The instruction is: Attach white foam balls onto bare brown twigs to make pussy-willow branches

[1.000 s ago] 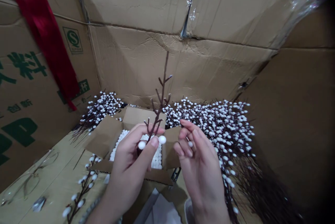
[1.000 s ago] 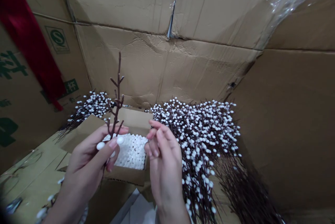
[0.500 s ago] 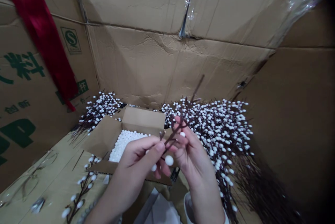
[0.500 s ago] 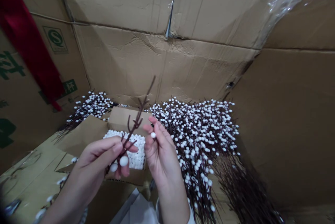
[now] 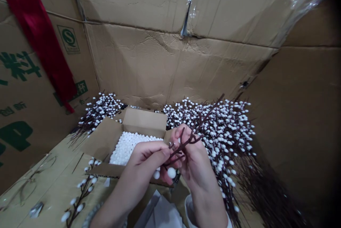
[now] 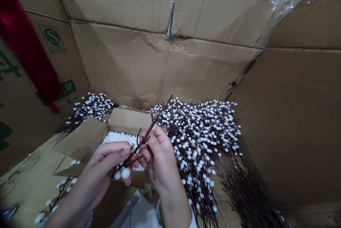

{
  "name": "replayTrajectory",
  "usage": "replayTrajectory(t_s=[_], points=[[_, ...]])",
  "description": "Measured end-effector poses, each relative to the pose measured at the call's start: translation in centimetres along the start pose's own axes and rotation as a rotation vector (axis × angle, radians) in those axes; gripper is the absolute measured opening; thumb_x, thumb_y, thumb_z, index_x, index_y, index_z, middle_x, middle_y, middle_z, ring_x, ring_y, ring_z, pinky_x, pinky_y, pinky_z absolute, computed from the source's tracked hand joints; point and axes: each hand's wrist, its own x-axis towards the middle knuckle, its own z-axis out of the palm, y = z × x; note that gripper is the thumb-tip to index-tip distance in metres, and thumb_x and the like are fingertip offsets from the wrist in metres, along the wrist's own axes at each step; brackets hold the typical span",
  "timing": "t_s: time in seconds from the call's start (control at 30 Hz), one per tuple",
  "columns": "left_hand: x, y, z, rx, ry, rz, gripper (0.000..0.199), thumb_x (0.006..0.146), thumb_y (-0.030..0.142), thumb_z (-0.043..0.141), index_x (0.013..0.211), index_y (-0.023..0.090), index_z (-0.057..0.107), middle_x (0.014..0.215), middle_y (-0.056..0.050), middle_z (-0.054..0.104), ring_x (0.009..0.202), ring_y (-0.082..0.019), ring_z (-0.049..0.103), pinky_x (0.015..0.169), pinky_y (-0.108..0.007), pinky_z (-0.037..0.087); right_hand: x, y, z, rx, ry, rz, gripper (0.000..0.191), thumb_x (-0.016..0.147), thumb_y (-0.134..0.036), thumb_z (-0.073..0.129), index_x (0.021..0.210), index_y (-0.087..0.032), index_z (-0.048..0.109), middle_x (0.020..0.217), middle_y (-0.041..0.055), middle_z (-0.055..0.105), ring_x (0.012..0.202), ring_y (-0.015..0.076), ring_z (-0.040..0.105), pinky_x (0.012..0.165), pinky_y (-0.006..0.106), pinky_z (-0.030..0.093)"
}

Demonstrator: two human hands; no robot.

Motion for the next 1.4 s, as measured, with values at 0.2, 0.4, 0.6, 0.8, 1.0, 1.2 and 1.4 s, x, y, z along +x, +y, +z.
replayTrajectory(t_s=[0.2, 0.4, 0.6, 0.8, 1.0, 1.2, 1.4], points=[[0.4, 0.0, 0.0, -0.115, -0.072, -0.117, 0.031, 0.073, 0.034, 0.064, 0.048, 0.016, 0.06, 0.041, 0.001, 0.053, 0.036, -0.009, 0.046, 0.042, -0.021, 0.032, 0.1, 0.7, 0.5, 0.036, 0.081, -0.116, 0.04, 0.073, -0.052, 0.074, 0.067, -0.021, 0.049, 0.05, -0.0107, 0.037, 0.042, 0.0053, 0.025, 0.038, 0.014, 0.028], [1.1, -0.5, -0.5, -0.487, -0.279, -0.395, 0.029, 0.071, 0.031, 0.062, 0.047, 0.016, 0.057, 0.032, 0.005, 0.042, 0.032, -0.005, 0.03, 0.047, -0.019, 0.035, -0.5, 1.0, 0.9, -0.005, 0.144, -0.132, 0.044, 0.077, -0.051, 0.071, 0.061, -0.021, 0.043, 0.053, -0.0091, 0.038, 0.045, 0.0058, 0.03, 0.042, 0.016, 0.03], [1.4, -1.0, -0.7, -0.674, -0.356, -0.425, 0.027, 0.076, 0.027, 0.059, 0.052, 0.014, 0.061, 0.035, 0.006, 0.041, 0.034, -0.006, 0.023, 0.051, -0.019, 0.038, -0.9, 1.4, 1.0, -0.025, 0.221, -0.125, 0.04, 0.08, -0.052, 0.068, 0.067, -0.022, 0.045, 0.057, -0.0089, 0.038, 0.047, 0.0068, 0.033, 0.043, 0.017, 0.031], [1.4, -0.9, -0.7, -0.689, -0.355, -0.444, 0.025, 0.077, 0.024, 0.058, 0.054, 0.014, 0.061, 0.036, 0.007, 0.041, 0.035, -0.006, 0.021, 0.051, -0.019, 0.038, -1.0, 1.6, 1.0, -0.103, 0.255, -0.135, 0.042, 0.079, -0.056, 0.067, 0.067, -0.023, 0.045, 0.057, -0.0085, 0.042, 0.046, 0.0073, 0.036, 0.041, 0.018, 0.031], [1.2, -0.6, -0.2, -0.651, -0.295, -0.443, 0.023, 0.075, 0.022, 0.06, 0.054, 0.013, 0.06, 0.036, 0.007, 0.041, 0.035, -0.004, 0.02, 0.048, -0.016, 0.038, -0.9, 2.0, 1.3, -0.197, 0.316, -0.213, 0.041, 0.082, -0.055, 0.062, 0.065, -0.024, 0.043, 0.053, -0.0082, 0.045, 0.043, 0.0089, 0.039, 0.041, 0.021, 0.033], [1.1, -0.5, 0.0, -0.603, -0.239, -0.439, 0.023, 0.074, 0.022, 0.06, 0.053, 0.014, 0.059, 0.036, 0.007, 0.04, 0.035, -0.005, 0.019, 0.046, -0.015, 0.037, -1.0, 2.4, 1.4, -0.215, 0.348, -0.28, 0.041, 0.083, -0.055, 0.061, 0.064, -0.024, 0.043, 0.053, -0.0081, 0.044, 0.043, 0.0096, 0.039, 0.042, 0.021, 0.035], [1.1, -0.7, -0.1, -0.649, -0.273, -0.42, 0.021, 0.074, 0.021, 0.062, 0.054, 0.013, 0.059, 0.037, 0.009, 0.037, 0.036, -0.004, 0.016, 0.044, -0.015, 0.035, -1.0, 2.3, 1.5, -0.216, 0.348, -0.267, 0.041, 0.083, -0.054, 0.062, 0.062, -0.023, 0.044, 0.054, -0.008, 0.043, 0.047, 0.0093, 0.038, 0.046, 0.02, 0.038]])
